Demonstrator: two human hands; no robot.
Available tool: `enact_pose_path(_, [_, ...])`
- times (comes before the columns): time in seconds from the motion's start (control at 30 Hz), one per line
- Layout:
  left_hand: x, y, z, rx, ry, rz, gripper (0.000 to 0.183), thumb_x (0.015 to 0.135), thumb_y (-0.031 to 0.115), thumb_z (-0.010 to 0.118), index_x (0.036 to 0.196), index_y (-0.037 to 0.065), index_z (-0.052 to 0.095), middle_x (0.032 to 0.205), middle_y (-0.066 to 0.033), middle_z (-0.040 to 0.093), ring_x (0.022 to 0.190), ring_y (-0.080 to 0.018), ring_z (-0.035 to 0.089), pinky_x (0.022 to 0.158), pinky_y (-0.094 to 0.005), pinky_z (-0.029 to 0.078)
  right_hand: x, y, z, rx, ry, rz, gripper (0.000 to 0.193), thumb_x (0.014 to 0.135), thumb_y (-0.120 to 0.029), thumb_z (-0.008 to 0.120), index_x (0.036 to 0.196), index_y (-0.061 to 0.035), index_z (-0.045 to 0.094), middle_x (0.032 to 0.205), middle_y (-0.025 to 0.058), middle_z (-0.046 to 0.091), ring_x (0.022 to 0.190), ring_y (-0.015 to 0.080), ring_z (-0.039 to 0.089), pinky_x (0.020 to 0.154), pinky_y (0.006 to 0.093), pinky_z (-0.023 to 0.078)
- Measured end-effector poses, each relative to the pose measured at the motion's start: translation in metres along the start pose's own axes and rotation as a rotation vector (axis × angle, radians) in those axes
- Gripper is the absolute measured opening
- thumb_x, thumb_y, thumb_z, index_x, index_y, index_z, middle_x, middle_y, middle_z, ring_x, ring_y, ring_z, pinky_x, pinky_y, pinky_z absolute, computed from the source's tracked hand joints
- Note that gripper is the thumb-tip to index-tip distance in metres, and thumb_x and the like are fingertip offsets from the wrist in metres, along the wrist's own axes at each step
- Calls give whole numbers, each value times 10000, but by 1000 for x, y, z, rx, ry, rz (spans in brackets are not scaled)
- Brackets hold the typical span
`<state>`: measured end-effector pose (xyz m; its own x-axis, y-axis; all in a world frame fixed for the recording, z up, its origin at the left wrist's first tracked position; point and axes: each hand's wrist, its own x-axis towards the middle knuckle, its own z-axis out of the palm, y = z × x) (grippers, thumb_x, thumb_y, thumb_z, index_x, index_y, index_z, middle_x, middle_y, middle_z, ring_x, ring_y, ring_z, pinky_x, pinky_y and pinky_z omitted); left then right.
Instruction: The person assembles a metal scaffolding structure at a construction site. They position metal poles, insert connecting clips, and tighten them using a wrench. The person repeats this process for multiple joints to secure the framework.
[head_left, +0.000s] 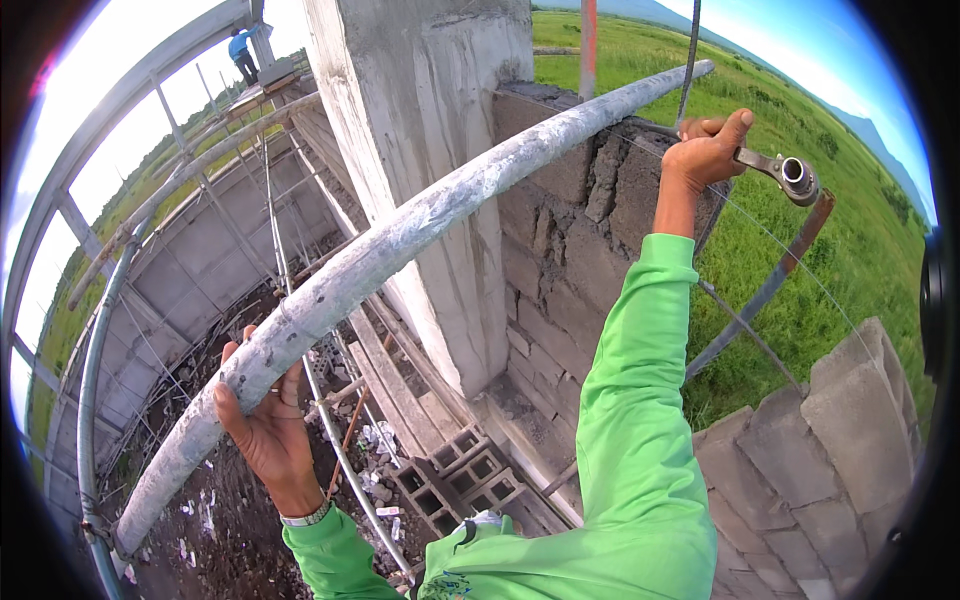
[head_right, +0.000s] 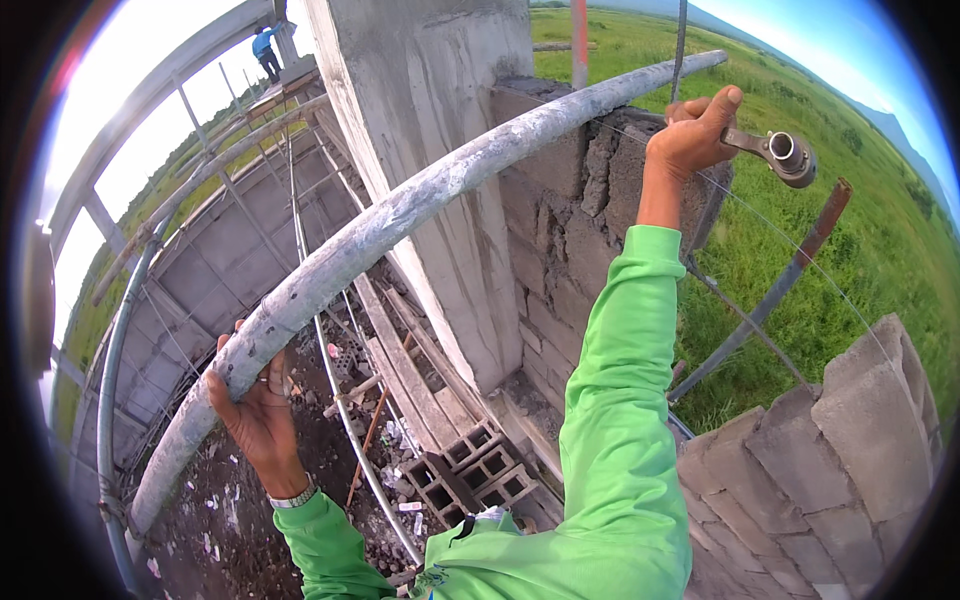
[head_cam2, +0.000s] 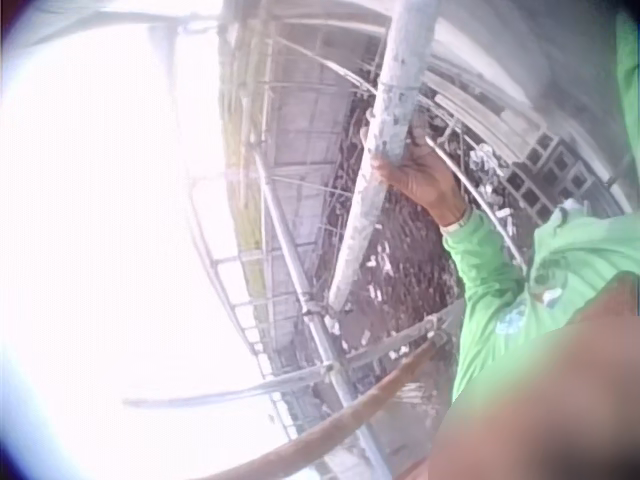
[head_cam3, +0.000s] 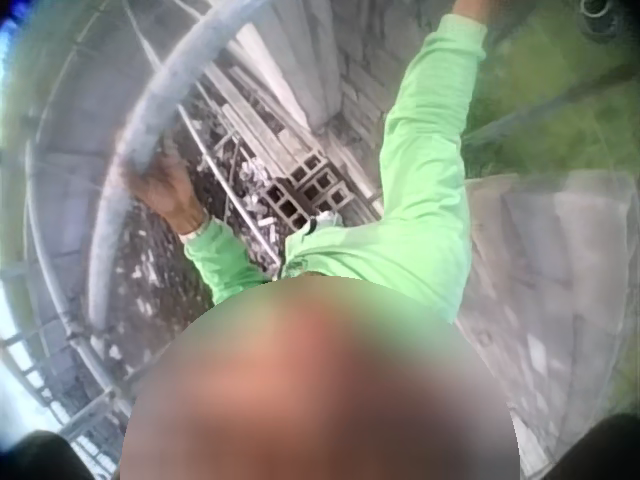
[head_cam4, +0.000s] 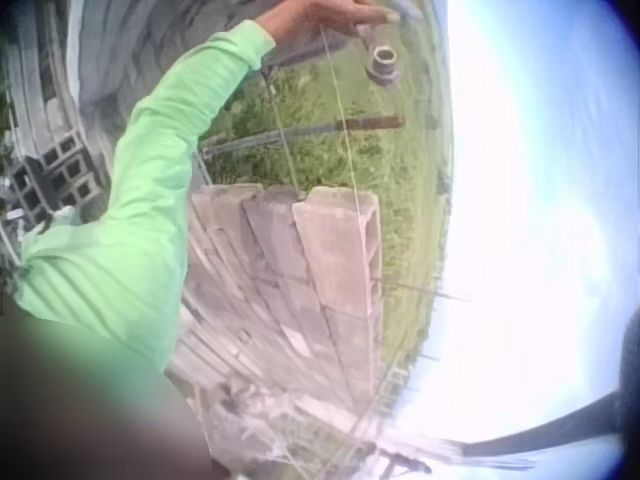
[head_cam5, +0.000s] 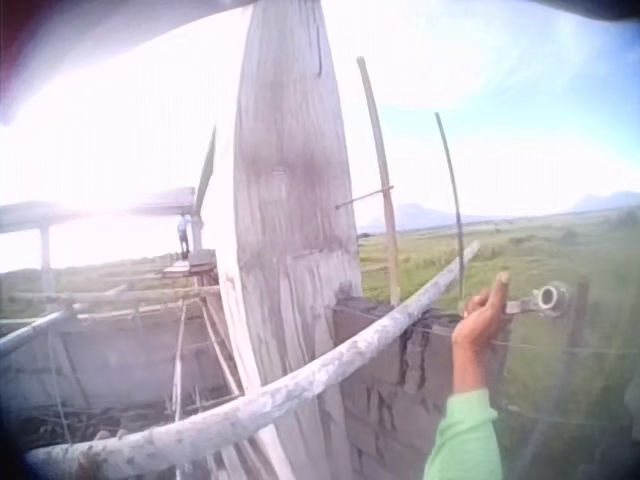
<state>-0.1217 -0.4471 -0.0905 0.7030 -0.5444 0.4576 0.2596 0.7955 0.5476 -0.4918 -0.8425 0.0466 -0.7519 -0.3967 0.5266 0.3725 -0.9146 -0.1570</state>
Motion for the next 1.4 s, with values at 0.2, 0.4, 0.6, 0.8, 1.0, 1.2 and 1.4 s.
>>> enact_pose_path(0.2, [1,0,0,24,-23,2,685,1072,400,681,1548,-30,440,1601,-299,477,1482,-395,515,1176,-547,546,5,1,-2,54,32,-201,626,1060,-490,701,641,-143,391,509,-12,339,426,147,326,461,376,257])
enact_pose_path(0.4, [2,-1,-4,25,-9,5,708,1060,407,695,1551,-31,435,1609,-306,464,1478,-396,519,1155,-546,568,-9,12,1,-29,5,63,667,1027,-501,747,604,-142,376,491,-12,346,409,139,325,430,354,302])
enact_pose_path(0.6, [2,-1,-2,10,-7,15,741,1052,414,705,1572,-27,413,1609,-312,458,1470,-416,523,1150,-567,565,-4,6,-2,56,19,-242,646,1082,-508,650,620,-161,361,489,-16,283,427,141,267,476,367,239])
enact_pose_path(0.8, [3,-3,-2,8,-20,28,730,1052,411,704,1566,-22,420,1603,-317,462,1462,-424,530,1131,-575,578,11,12,3,25,132,-97,608,1062,-474,694,652,-156,377,502,-19,299,421,147,299,467,380,253])
enact_pose_path(1.0, [4,-4,-5,-1,-27,39,733,1052,416,703,1569,-21,421,1601,-330,462,1457,-426,536,1133,-582,574,12,7,-14,-12,106,-86,639,1044,-511,710,640,-159,363,495,-13,322,409,151,339,436,359,297])
enact_pose_path(1.2, [6,-6,-7,-27,-39,61,739,1056,429,692,1576,-20,418,1610,-332,454,1458,-430,535,1142,-593,562,12,14,-8,8,130,-44,638,1033,-497,731,637,-145,376,503,-6,343,410,146,357,428,364,295])
enact_pose_path(1.4, [5,-1,-9,-17,-82,54,743,1052,438,698,1574,-14,422,1614,-326,450,1472,-429,520,1139,-592,565,7,23,-5,46,87,-99,625,1014,-486,761,660,-122,398,538,9,378,418,151,357,428,366,289])
